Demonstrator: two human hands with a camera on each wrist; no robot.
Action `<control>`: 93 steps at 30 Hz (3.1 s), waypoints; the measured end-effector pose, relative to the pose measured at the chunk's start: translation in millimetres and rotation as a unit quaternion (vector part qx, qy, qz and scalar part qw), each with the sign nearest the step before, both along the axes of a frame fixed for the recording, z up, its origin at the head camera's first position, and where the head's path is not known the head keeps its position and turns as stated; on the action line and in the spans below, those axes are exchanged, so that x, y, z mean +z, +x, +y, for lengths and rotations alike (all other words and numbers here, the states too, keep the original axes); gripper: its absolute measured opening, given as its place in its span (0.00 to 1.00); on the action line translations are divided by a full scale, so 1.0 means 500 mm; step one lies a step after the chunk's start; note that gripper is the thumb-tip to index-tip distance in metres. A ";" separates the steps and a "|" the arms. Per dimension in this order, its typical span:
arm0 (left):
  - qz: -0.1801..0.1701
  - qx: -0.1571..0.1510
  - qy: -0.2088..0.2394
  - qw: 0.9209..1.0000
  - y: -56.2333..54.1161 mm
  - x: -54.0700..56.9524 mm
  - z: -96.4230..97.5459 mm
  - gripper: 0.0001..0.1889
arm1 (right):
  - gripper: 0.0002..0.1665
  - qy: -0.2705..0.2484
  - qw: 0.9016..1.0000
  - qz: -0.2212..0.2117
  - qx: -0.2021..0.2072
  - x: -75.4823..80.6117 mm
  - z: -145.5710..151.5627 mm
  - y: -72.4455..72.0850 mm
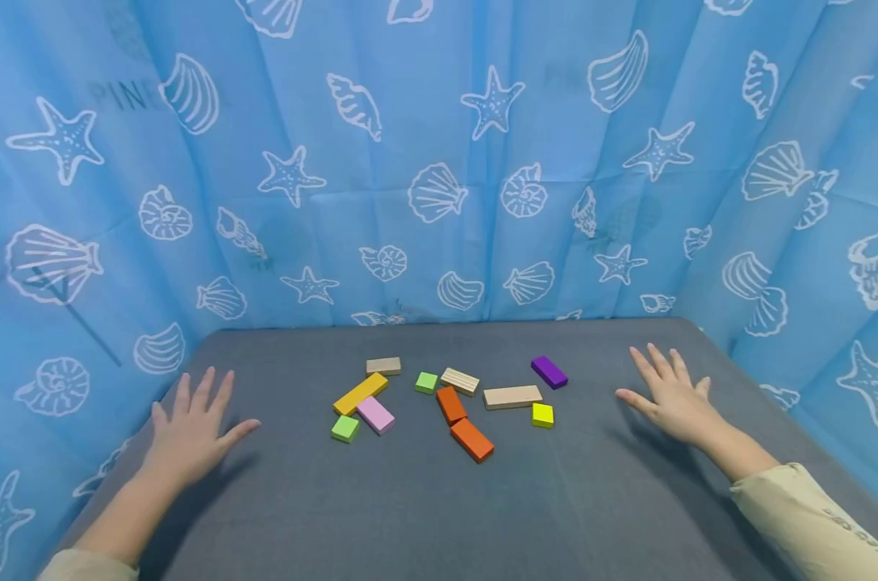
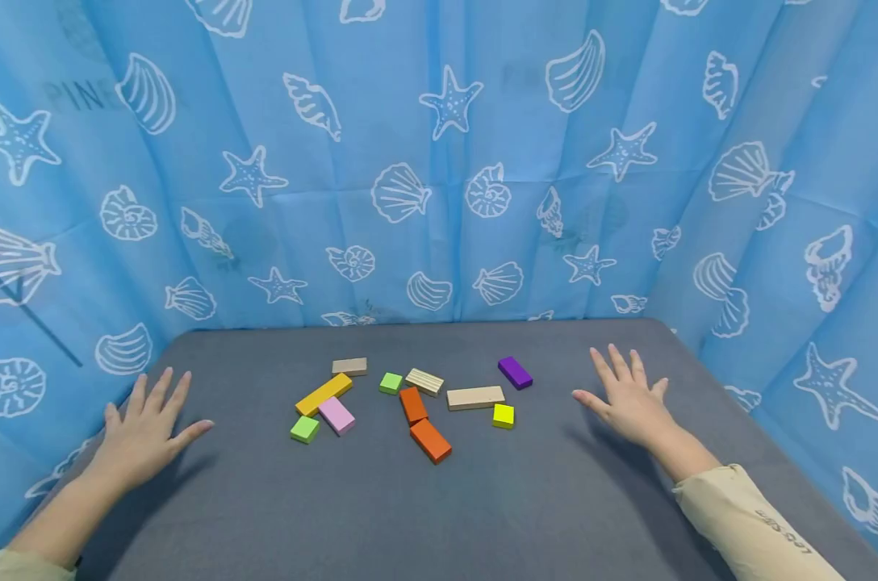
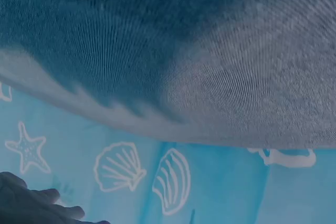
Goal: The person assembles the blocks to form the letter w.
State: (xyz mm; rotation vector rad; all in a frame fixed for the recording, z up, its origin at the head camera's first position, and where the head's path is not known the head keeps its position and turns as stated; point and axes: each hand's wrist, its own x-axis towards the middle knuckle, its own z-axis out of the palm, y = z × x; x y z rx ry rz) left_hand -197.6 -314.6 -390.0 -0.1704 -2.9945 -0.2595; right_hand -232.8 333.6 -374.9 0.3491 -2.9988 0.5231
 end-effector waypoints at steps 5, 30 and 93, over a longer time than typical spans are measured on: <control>0.028 -0.041 0.001 0.999 -0.012 -0.003 0.015 0.45 | 0.50 -0.042 0.999 0.002 0.007 0.005 -0.033 0.000; -0.134 -0.093 0.140 0.977 -0.112 -0.005 0.188 0.27 | 0.41 -0.413 0.894 -0.167 0.042 0.010 -0.290 0.012; -0.169 0.028 0.354 0.919 -0.153 -0.028 0.209 0.16 | 0.35 -0.512 0.783 -0.352 0.018 -0.023 -0.588 -0.034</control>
